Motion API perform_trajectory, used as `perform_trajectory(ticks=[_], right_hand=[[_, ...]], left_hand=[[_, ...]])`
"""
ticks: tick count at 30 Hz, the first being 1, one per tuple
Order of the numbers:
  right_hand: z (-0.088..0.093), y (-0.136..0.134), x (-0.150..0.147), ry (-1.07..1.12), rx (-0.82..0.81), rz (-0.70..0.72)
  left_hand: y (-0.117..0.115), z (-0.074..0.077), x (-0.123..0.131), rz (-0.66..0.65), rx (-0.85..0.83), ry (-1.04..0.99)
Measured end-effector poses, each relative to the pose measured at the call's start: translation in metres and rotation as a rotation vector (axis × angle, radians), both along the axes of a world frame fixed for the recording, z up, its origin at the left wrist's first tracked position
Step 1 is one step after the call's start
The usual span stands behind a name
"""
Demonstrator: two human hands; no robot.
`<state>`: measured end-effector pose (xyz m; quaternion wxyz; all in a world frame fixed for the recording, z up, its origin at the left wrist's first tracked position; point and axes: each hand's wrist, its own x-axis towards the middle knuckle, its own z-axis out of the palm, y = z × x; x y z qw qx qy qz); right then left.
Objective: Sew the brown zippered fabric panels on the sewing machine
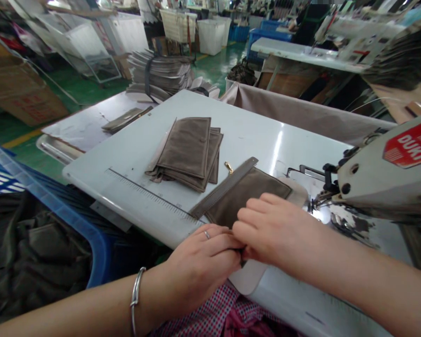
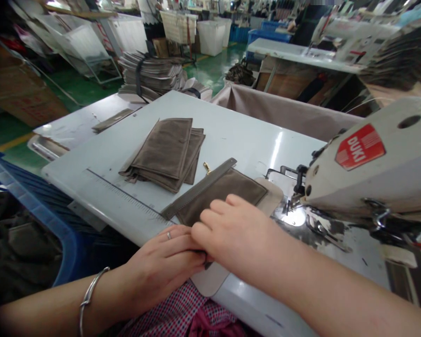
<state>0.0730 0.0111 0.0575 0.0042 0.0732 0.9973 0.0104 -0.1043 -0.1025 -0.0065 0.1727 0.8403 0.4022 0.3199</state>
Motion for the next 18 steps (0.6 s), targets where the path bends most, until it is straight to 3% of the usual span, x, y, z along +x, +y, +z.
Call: perform_trajectory(ticks=[2,6,9,13,18], right_hand=[[0.0,-0.0011,0.0004,0.003,-0.002,0.028],[0.002,-0.0019,0.0019,-0.01,0.041,-0.051],[0.0021,-0.0044,0.0012,0.005,-0.012,0.022],[0.0004,-0.0061,-0.0011,0.012,0.028,-0.025],[0.0016,-0.0036,-0.0046,-0.007,0.018,0.022]], left_hand=[[0.0,0.0011,0.0002,0.016,-0.019,-0.015],[-0.0001,0.0016,-0.0002,0.017,-0.017,-0.046],[0.0001,0.0018,-0.0002,0.035,-0.032,-0.032],[-0.0001,0.002,-0.0001,0.021,-0.026,-0.033],[-0.0005,0.0012,-0.0011,0.03,-0.013,-0.036]])
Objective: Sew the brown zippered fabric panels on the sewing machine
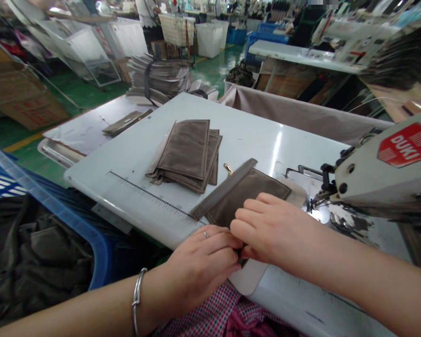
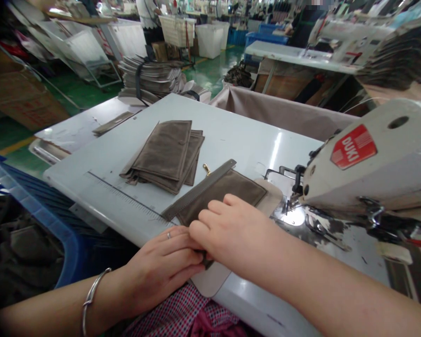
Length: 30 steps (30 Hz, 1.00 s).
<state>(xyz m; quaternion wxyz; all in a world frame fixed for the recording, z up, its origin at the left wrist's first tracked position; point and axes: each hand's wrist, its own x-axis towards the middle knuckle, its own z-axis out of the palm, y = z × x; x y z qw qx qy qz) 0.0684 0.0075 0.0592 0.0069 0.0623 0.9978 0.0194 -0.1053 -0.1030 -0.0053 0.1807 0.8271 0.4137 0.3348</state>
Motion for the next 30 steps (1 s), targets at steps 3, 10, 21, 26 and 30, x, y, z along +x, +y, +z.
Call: perform_trajectory(ticks=[3,10,21,26,30], right_hand=[[0.0019,0.002,-0.0019,-0.005,0.022,-0.033],[0.0046,0.0042,-0.0036,-0.029,0.007,-0.046],[0.0075,0.0033,-0.0098,-0.048,-0.011,-0.055],[0.0091,0.0048,-0.0091,-0.066,-0.004,-0.059],[0.0086,0.0049,-0.01,-0.039,0.002,-0.048]], left_hand=[[0.0007,0.0005,-0.0003,-0.02,0.002,0.006],[0.0006,0.0006,-0.0007,-0.015,-0.01,0.017],[0.0011,0.0007,0.001,0.004,0.01,0.015],[0.0011,-0.0013,0.0003,-0.007,0.01,0.011],[0.001,-0.002,0.0003,-0.008,-0.008,0.018]])
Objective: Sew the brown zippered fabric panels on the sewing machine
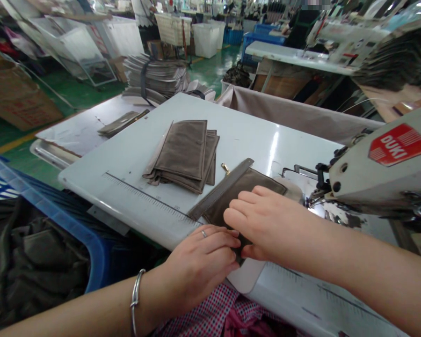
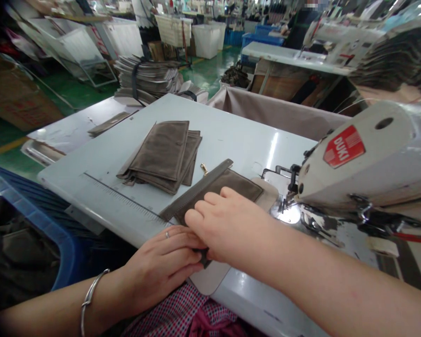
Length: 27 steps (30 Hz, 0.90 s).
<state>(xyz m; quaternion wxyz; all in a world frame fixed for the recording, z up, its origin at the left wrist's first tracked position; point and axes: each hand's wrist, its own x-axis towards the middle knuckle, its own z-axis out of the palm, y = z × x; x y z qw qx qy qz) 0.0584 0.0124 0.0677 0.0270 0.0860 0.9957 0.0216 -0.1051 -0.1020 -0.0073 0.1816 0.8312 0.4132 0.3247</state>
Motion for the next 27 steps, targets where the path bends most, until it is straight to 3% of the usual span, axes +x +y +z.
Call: perform_trajectory(ticks=[3,6,11,15,19,24,27], right_hand=[[0.0,0.002,0.001,-0.002,-0.003,0.007],[0.001,0.006,0.005,-0.038,0.054,-0.077],[0.004,0.009,0.009,-0.049,0.023,-0.058],[0.007,0.013,0.011,-0.087,0.138,-0.149],[0.005,0.013,0.012,-0.033,0.099,-0.044],[0.004,0.016,0.014,-0.063,0.16,-0.167],[0.004,0.015,0.013,-0.021,0.108,-0.083]], left_hand=[[0.0,0.0,0.0,0.014,0.014,-0.009],[0.0,0.0,0.0,0.014,0.028,-0.016],[0.0,0.0,0.0,0.023,0.033,-0.021],[-0.001,-0.001,-0.001,0.004,0.035,-0.007],[-0.002,-0.002,-0.001,0.01,0.027,-0.016],[-0.001,-0.003,-0.001,0.003,0.018,-0.007],[-0.001,-0.004,-0.001,0.015,0.021,-0.018]])
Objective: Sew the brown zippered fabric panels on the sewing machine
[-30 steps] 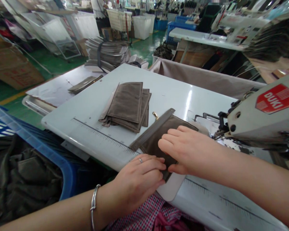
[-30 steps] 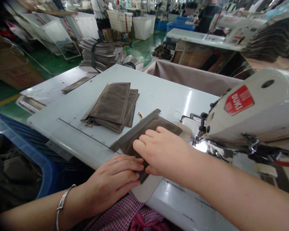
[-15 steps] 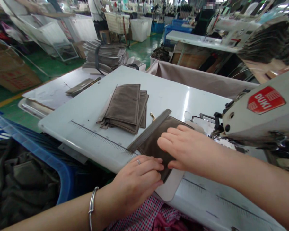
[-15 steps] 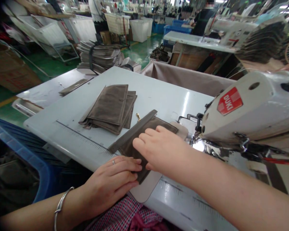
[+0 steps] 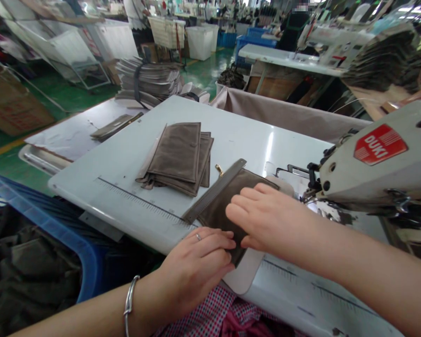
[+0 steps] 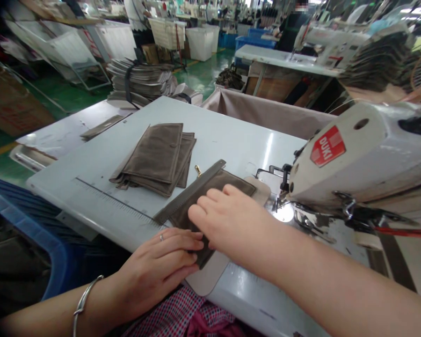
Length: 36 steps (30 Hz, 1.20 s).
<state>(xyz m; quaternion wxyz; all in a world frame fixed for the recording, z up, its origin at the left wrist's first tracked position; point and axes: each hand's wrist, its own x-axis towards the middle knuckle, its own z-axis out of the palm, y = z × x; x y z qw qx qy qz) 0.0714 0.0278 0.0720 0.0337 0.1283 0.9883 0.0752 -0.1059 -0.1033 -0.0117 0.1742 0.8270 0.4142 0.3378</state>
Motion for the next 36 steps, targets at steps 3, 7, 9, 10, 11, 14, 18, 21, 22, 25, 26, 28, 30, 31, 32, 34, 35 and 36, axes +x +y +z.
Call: perform_trajectory(ticks=[3,7,9,10,11,14,18,21,22,25,26,28,30,31,32,34,35,36], right_hand=[[0.0,0.001,0.007,0.003,0.027,-0.052],[-0.01,-0.024,0.026,0.035,0.059,-0.22],[-0.021,-0.052,0.034,0.18,-0.033,-0.195],[-0.027,-0.065,0.038,0.263,-0.117,-0.158],[-0.033,-0.076,0.041,0.323,-0.235,-0.121],[-0.046,-0.086,0.053,0.508,-0.305,-0.182],[-0.053,-0.074,0.063,0.452,-0.302,-0.235],[-0.052,-0.074,0.058,0.439,-0.311,-0.253],[-0.051,-0.076,0.055,0.463,-0.302,-0.272],[-0.052,-0.082,0.047,0.526,-0.357,-0.187],[-0.052,-0.083,0.045,0.536,-0.377,-0.155],[-0.052,-0.083,0.045,0.548,-0.351,-0.191],[-0.051,-0.082,0.046,0.552,-0.321,-0.253],[-0.05,-0.082,0.046,0.546,-0.342,-0.232],[-0.049,-0.081,0.047,0.537,-0.379,-0.19],[-0.047,-0.081,0.048,0.531,-0.4,-0.167],[-0.045,-0.081,0.049,0.534,-0.364,-0.205],[-0.044,-0.082,0.05,0.537,-0.315,-0.252]], left_hand=[[-0.001,-0.001,0.0,0.0,0.008,0.005],[-0.002,-0.002,0.0,0.001,0.019,0.023],[-0.002,-0.002,0.0,0.012,0.027,0.022],[-0.002,-0.002,0.0,0.019,0.028,0.019],[-0.002,-0.001,0.0,0.024,0.029,0.015],[-0.002,0.0,0.001,0.029,0.034,-0.001],[-0.002,0.002,0.003,0.046,0.05,0.002],[-0.001,0.003,0.004,0.053,0.065,0.011],[-0.001,0.003,0.004,0.056,0.068,0.014],[-0.001,0.004,0.003,0.05,0.064,0.02],[-0.001,0.004,0.003,0.048,0.063,0.016],[-0.001,0.003,0.003,0.047,0.059,0.007],[-0.001,0.002,0.003,0.047,0.056,0.004],[-0.001,0.002,0.002,0.043,0.051,0.006],[-0.001,0.002,0.002,0.037,0.046,0.008],[-0.001,0.001,0.002,0.031,0.035,0.012],[-0.001,0.001,0.001,0.03,0.03,0.013],[-0.001,0.001,0.001,0.03,0.029,0.013]])
